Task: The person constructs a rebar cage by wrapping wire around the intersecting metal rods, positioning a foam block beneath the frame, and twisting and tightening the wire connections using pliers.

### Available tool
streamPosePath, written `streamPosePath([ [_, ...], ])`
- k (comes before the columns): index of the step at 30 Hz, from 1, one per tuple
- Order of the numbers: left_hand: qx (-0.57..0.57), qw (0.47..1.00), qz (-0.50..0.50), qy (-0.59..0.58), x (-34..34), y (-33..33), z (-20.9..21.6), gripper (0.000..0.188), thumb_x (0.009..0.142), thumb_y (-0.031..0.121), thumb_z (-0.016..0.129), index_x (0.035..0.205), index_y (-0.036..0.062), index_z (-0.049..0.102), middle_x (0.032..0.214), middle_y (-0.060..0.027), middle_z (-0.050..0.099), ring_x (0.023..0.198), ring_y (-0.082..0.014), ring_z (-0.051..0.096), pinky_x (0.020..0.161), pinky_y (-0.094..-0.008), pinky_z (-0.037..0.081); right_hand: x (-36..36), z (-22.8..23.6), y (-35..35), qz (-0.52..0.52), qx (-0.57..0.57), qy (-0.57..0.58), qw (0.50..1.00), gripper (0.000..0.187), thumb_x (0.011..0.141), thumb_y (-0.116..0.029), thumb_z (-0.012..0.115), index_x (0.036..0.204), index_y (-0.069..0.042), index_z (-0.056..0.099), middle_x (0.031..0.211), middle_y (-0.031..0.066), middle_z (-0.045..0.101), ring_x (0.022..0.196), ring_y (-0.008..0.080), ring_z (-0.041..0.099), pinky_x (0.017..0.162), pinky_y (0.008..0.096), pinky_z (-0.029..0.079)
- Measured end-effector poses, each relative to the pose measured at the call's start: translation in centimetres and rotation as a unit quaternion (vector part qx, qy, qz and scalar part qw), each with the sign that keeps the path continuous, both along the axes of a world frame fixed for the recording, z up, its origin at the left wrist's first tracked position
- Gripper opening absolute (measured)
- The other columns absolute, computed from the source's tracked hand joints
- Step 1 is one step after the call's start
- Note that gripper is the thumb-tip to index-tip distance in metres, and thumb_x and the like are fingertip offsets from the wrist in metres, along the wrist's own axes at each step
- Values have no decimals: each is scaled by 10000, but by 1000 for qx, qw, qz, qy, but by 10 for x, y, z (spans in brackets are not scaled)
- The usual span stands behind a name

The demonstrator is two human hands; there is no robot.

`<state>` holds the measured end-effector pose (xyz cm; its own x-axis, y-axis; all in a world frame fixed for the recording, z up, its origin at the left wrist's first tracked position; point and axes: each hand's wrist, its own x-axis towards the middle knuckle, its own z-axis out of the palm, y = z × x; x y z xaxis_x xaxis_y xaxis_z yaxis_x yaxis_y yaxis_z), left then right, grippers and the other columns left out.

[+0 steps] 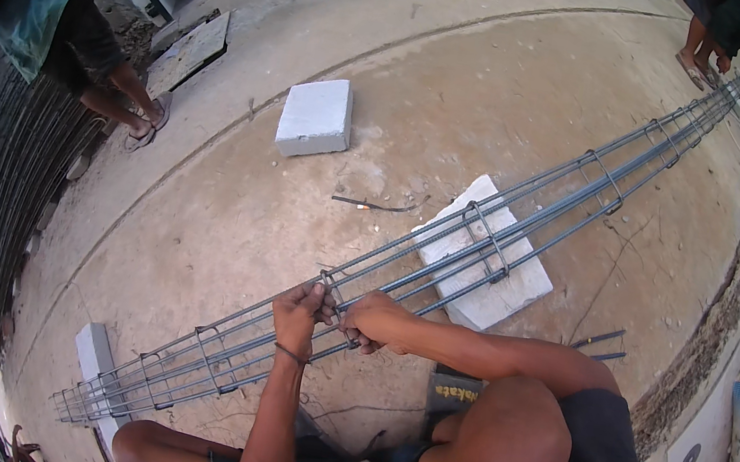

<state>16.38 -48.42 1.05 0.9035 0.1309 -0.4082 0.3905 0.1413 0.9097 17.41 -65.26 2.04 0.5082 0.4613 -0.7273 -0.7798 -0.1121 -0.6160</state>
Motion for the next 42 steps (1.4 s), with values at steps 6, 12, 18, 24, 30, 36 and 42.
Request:
streamPosePath([
  [6,-20,988,133,-75,-31,-11,-9,179,946,86,588,911,-70,669,766,-112,679,632,-143,618,558,-259,517,50,-9,-20,212,-22,-174,961,133,825,-148,690,791,-20,683,624,4,567,510,78,477,407,255,349],
  [12,319,916,11,-242,-61,-18,-30,137,870,36,639,985,-18,689,846,-136,709,661,-179,638,617,-292,509,112,-8,15,375,-56,-194,905,85,699,-81,675,631,-31,664,544,35,536,419,113,409,381,286,291],
  [18,531,733,-217,-367,-20,-40,-6,212,677,-40,604,873,31,641,766,-143,617,647,-337,586,585,-445,483,137,26,94,751,-130,-395,513,71,673,-62,643,628,-10,628,566,59,510,525,197,435,491,357,379],
  [24,611,697,-291,-237,-11,-38,13,188,762,55,619,942,5,602,973,-202,618,746,-366,661,641,-462,524,115,47,116,730,-173,-468,466,128,629,-60,624,721,-9,699,683,137,625,635,287,560,573,425,468],
  [30,648,544,-437,-305,2,6,20,106,828,111,581,904,50,624,946,-163,611,712,-307,669,601,-382,542,115,79,73,545,-138,-658,502,124,710,-70,646,808,-28,709,783,155,682,790,348,650,641,445,504],
  [36,695,538,-421,-222,-14,-19,28,102,823,99,552,802,18,612,771,-124,635,638,-271,680,562,-344,552,86,98,-37,188,-55,-693,693,179,851,-157,618,954,-28,688,963,149,663,906,347,639,780,433,494],
  [42,721,629,-290,-2,-17,-48,21,203,870,155,549,861,-19,653,744,-205,689,665,-355,692,610,-427,558,-2,60,-179,131,-169,-521,826,184,864,-138,644,986,-3,674,941,166,664,899,348,647,782,423,498],
])
